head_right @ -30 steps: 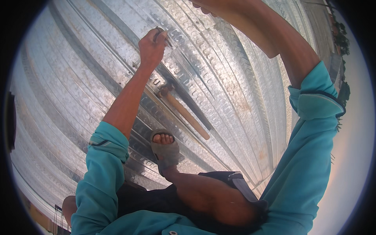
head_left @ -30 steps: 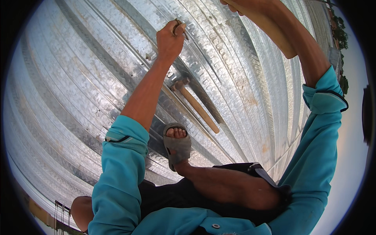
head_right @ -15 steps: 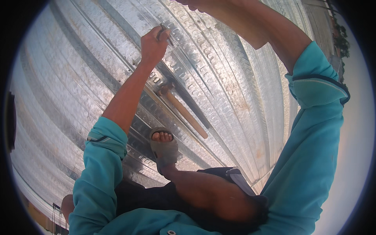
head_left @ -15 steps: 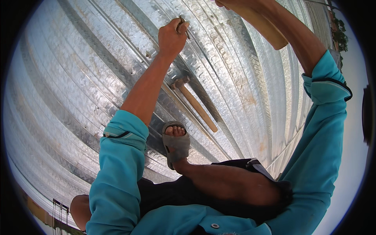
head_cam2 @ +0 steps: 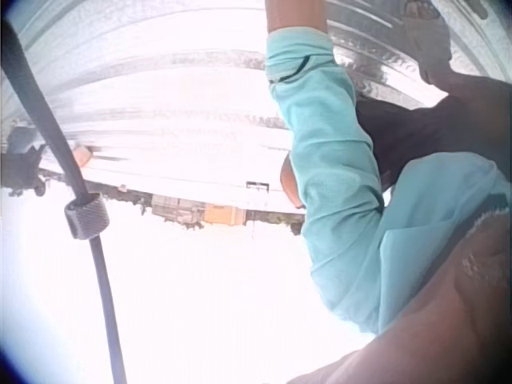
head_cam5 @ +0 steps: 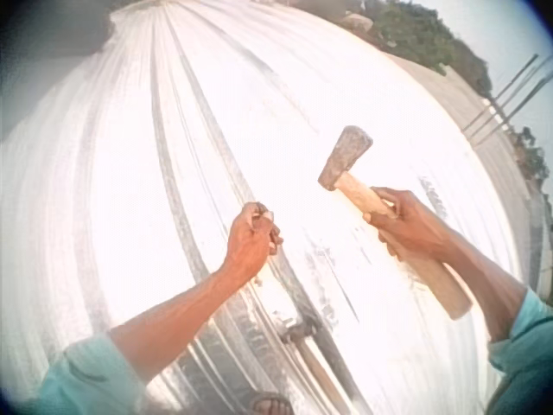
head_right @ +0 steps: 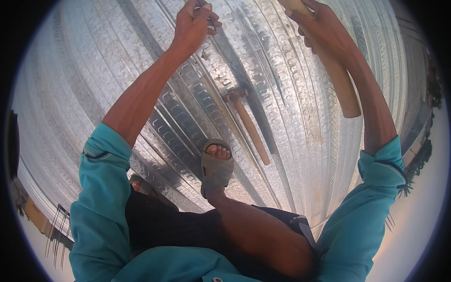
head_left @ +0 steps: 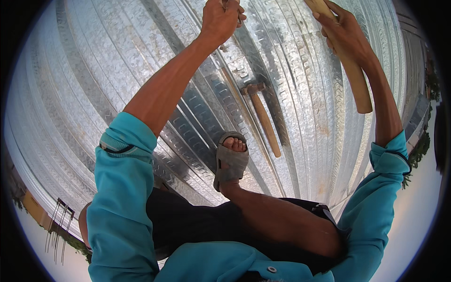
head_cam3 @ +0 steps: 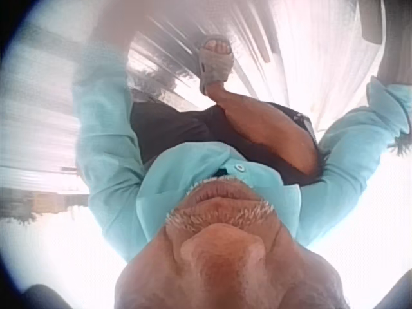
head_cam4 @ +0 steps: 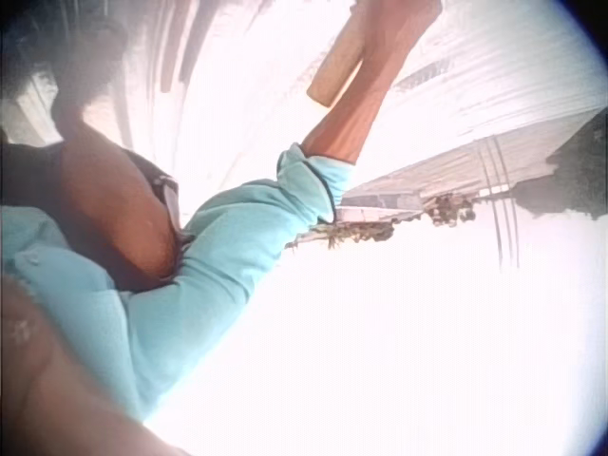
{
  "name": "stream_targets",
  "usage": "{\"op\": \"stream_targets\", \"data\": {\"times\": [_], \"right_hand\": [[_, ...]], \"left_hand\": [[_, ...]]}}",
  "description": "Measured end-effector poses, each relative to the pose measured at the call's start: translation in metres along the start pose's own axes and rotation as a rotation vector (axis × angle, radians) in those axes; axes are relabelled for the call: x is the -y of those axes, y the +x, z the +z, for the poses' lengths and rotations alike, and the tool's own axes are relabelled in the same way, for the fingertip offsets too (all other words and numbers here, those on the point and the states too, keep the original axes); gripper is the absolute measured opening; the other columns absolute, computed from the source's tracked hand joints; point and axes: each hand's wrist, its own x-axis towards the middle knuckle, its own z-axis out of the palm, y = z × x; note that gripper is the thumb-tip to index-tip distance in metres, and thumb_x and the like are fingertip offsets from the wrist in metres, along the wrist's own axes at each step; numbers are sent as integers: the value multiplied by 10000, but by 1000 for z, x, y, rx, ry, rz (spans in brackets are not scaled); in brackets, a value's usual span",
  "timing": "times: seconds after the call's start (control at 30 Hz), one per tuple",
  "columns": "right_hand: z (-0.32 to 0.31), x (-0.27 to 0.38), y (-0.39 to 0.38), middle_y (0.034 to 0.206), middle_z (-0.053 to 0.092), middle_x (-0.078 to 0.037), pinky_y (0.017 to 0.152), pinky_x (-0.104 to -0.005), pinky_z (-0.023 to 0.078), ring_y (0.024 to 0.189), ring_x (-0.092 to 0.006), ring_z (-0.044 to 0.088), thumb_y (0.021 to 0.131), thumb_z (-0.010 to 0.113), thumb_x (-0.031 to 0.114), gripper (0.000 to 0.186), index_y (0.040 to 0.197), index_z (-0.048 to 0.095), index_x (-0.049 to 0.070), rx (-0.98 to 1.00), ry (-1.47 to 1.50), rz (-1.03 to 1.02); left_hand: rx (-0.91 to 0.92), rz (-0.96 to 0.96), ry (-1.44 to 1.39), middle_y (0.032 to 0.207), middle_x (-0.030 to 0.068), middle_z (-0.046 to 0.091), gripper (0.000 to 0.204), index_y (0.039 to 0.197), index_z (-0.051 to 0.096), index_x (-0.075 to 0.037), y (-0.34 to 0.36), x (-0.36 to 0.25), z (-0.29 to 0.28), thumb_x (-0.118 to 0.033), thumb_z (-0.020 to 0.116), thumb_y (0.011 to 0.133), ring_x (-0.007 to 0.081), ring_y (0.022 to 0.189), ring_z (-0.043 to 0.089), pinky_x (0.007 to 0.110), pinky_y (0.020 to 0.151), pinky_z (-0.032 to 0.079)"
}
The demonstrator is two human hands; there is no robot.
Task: The person secures metal roof sheets to a roof structure using a hammer and nails. They walk across the corrugated metal surface, retrieve nails from a bucket, and hammer them into the sheets to fasten them in place.
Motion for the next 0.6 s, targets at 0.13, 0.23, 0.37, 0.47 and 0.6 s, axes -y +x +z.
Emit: {"op": "stream_targets", "data": {"times": [0.13, 0.23, 0.37, 0.47, 0.6], "right_hand": [[31, 24, -46, 674, 537, 1, 430, -248, 444, 497, -77, 514, 984, 627, 370, 606, 1481, 475, 58, 98, 176, 237], [56, 38, -62, 677, 536, 2, 427, -256, 438, 495, -76, 511, 975, 641, 354, 607, 1479, 474, 61, 238, 225, 213], [75, 69, -81, 689, 547, -9, 415, -265, 436, 488, -86, 517, 958, 674, 370, 629, 1470, 477, 64, 361, 256, 213], [90, 89, -85, 690, 545, -15, 410, -264, 435, 486, -85, 527, 960, 675, 379, 639, 1472, 472, 54, 441, 210, 156], [104, 122, -89, 695, 537, -14, 445, -266, 454, 529, -94, 543, 973, 653, 332, 583, 1457, 488, 53, 522, 161, 91]], "left_hand": [[114, -91, 347, 730, 75, 567, 234, 1164, 528, -29, -5, -72, -110, -226, 467, 1054, 145, 566, 562, 313, 467, 497], [123, -178, 612, 901, 127, 648, 294, 1223, 541, -40, -46, -94, -214, -263, 527, 1032, 196, 785, 674, 343, 644, 580], [86, -212, 687, 905, 112, 665, 342, 1198, 590, -31, -126, -104, -257, -315, 562, 1009, 174, 824, 680, 332, 707, 563], [103, -172, 544, 858, 89, 666, 315, 1174, 617, -25, -167, -74, -268, -256, 646, 961, 151, 773, 645, 328, 717, 512], [-50, -174, 248, 783, 74, 684, 292, 1138, 643, -19, -184, -37, -232, -230, 700, 944, 125, 703, 658, 296, 638, 523]]}}
